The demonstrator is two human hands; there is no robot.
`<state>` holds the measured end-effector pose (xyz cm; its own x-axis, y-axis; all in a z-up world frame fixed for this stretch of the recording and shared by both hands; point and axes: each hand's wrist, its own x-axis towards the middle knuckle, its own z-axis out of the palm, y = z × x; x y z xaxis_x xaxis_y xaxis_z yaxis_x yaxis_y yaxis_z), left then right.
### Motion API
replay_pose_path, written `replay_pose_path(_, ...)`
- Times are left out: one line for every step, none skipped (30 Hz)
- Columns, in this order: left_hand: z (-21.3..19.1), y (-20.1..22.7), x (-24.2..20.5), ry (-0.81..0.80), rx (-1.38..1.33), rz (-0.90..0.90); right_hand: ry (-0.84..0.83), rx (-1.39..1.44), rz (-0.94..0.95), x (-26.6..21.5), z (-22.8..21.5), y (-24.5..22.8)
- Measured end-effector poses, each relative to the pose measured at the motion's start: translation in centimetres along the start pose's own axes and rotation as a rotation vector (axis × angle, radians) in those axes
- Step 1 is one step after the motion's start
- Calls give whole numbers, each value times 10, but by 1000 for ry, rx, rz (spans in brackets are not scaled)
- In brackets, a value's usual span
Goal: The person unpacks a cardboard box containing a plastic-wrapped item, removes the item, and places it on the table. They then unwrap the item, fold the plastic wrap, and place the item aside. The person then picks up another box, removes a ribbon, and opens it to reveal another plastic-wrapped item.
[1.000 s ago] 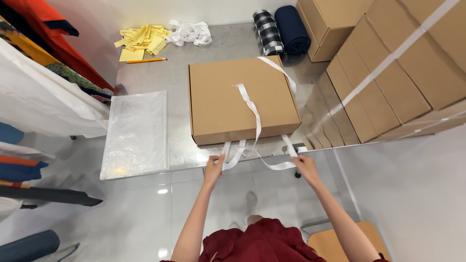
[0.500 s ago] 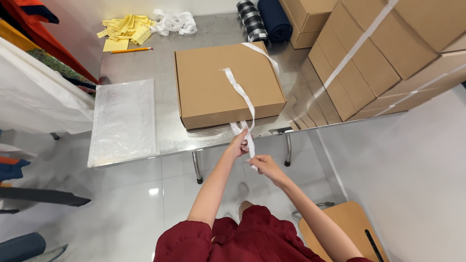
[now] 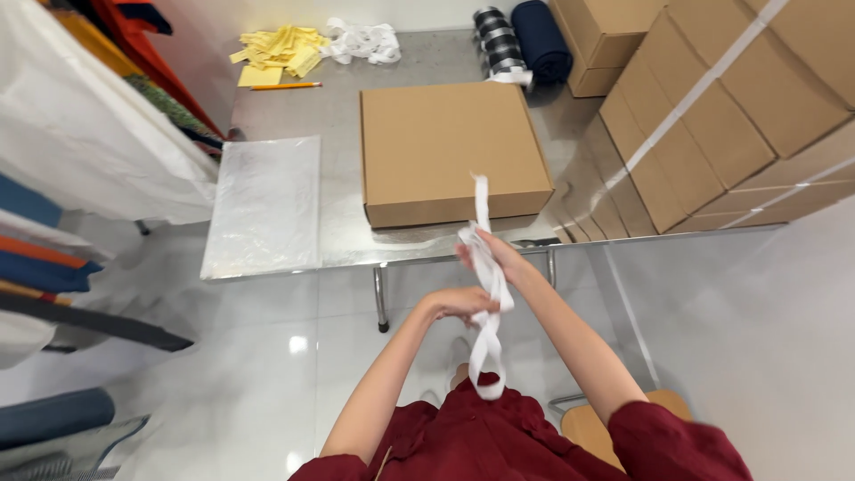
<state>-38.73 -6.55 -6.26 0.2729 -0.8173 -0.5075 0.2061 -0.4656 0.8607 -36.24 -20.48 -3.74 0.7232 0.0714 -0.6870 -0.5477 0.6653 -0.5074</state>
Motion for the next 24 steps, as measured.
replay_pose_path(-4, -7, -4, 11, -7, -3, -7, -6, 9, 23, -11, 3)
replay_pose_path(-8, -14, -8, 15, -15, -1, 44, -112, -96, 45, -23, 6)
replay_pose_path(-12, -20, -11, 20, -24, 1, 93, -218, -202, 68, -34, 9)
replay_pose_path(-21, -16, -23, 25, -28, -1, 89, -221, -197, 76, -43, 13)
replay_pose_path(-29, -12, -34, 185, -159, 14, 116, -420, -326, 85, -51, 17)
replay_pose_path(-37, -6, -42, 341, -289, 32, 146, -620, -459, 93, -62, 18)
replay_pose_path(-47, -23, -25, 342, -292, 33, 145, -624, -458, 95, -68, 22)
replay_pose_path(-56, -40, -7, 445, -441, 61, 186, -943, -598, 96, -75, 25)
replay_pose_path(-64, -57, 11, 547, -590, 89, 223, -1265, -733, 97, -82, 28)
replay_pose_path(-64, -63, 27, 544, -593, 88, 226, -1267, -729, 71, -68, 33)
replay_pose_path(-65, -69, 44, 525, -868, 148, 239, -1490, -883, 45, -54, 38)
replay_pose_path(-66, -74, 61, 499, -1139, 209, 250, -1710, -1041, 20, -39, 42)
replay_pose_path(-64, -69, 62, 495, -1141, 208, 253, -1712, -1038, 0, -31, 45)
replay_pose_path(-63, -63, 63, 429, -1288, 235, 280, -1817, -1238, -19, -22, 48)
replay_pose_path(-63, -58, 64, 359, -1434, 261, 308, -1914, -1443, -38, -14, 51)
replay_pose_path(-69, -59, 65, 353, -1437, 257, 313, -1919, -1437, -42, -15, 56)
replay_pose_path(-76, -60, 66, 302, -1383, 212, 256, -1978, -1573, -46, -15, 61)
replay_pose_path(-84, -61, 67, 252, -1327, 171, 193, -2033, -1713, -49, -16, 65)
replay_pose_path(-86, -56, 63, 247, -1328, 169, 197, -2038, -1709, -58, -18, 63)
replay_pose_path(-90, -52, 58, 322, -1271, 177, 55, -1961, -1647, -66, -17, 62)
replay_pose_path(-95, -48, 51, 396, -1212, 185, -80, -1880, -1582, -74, -16, 60)
replay_pose_path(-92, -36, 34, 398, -1209, 186, -79, -1877, -1586, -70, -17, 55)
replay_pose_path(-90, -25, 16, 414, -982, 146, -88, -1497, -1232, -67, -19, 50)
replay_pose_path(-87, -15, -1, 429, -758, 108, -96, -1115, -882, -63, -20, 44)
